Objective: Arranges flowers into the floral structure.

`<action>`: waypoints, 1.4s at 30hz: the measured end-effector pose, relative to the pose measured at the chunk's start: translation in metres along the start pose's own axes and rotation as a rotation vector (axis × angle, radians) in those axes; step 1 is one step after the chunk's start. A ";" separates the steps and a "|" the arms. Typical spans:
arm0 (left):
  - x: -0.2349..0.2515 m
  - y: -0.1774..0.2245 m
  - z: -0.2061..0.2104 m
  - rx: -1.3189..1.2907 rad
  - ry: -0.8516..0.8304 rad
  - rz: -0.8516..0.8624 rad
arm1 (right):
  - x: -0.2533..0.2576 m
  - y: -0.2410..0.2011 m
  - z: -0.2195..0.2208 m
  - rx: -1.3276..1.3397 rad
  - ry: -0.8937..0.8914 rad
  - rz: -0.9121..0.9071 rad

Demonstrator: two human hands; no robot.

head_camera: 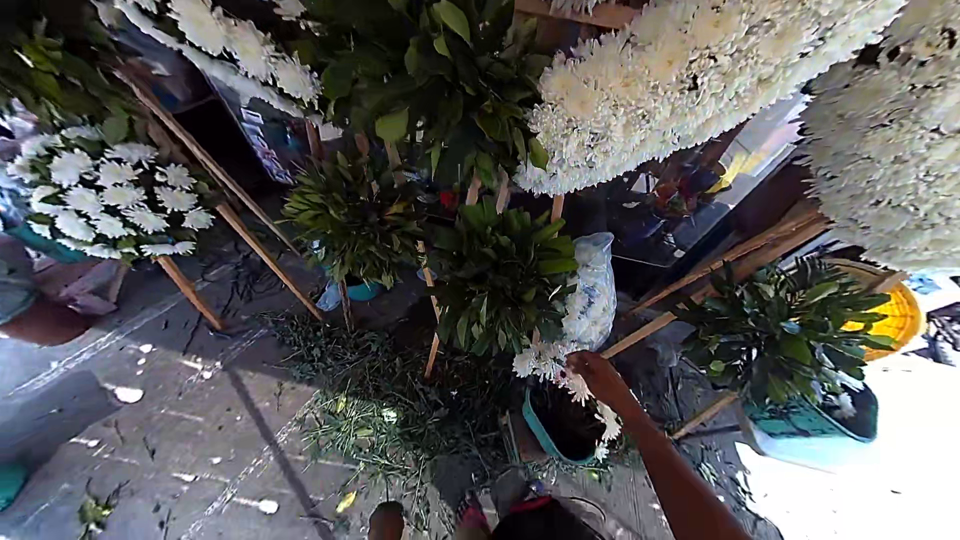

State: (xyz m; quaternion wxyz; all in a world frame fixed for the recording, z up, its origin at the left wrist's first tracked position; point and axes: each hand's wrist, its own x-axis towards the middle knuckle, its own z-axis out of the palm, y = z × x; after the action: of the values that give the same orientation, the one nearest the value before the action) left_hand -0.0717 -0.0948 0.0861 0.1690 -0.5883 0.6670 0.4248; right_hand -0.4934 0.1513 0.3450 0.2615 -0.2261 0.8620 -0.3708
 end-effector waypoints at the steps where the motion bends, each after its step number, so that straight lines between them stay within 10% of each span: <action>1: 0.000 0.012 -0.006 -0.063 0.019 0.019 | 0.007 -0.005 -0.017 0.041 0.061 -0.011; 11: -0.048 0.036 0.026 -0.203 -0.055 -0.126 | 0.036 0.008 -0.094 0.308 0.460 -0.085; 22: -0.153 0.012 0.010 0.340 -0.202 -0.231 | -0.110 0.217 0.105 0.848 0.187 0.965; 28: -0.158 0.019 0.001 0.156 -0.086 -0.094 | -0.050 0.245 0.156 0.876 0.435 0.910; 33: -0.185 0.033 0.013 0.113 -0.040 -0.125 | 0.029 0.276 0.112 0.499 0.646 1.213; 42: -0.202 -0.004 0.035 0.320 -0.102 -0.090 | -0.018 0.278 0.089 0.681 0.879 0.442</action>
State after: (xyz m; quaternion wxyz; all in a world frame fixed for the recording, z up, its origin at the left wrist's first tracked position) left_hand -0.0269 0.0615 0.2107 0.3130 -0.5608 0.6895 0.3347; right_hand -0.4792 0.2881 0.0871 0.0090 0.2296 0.7486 -0.6219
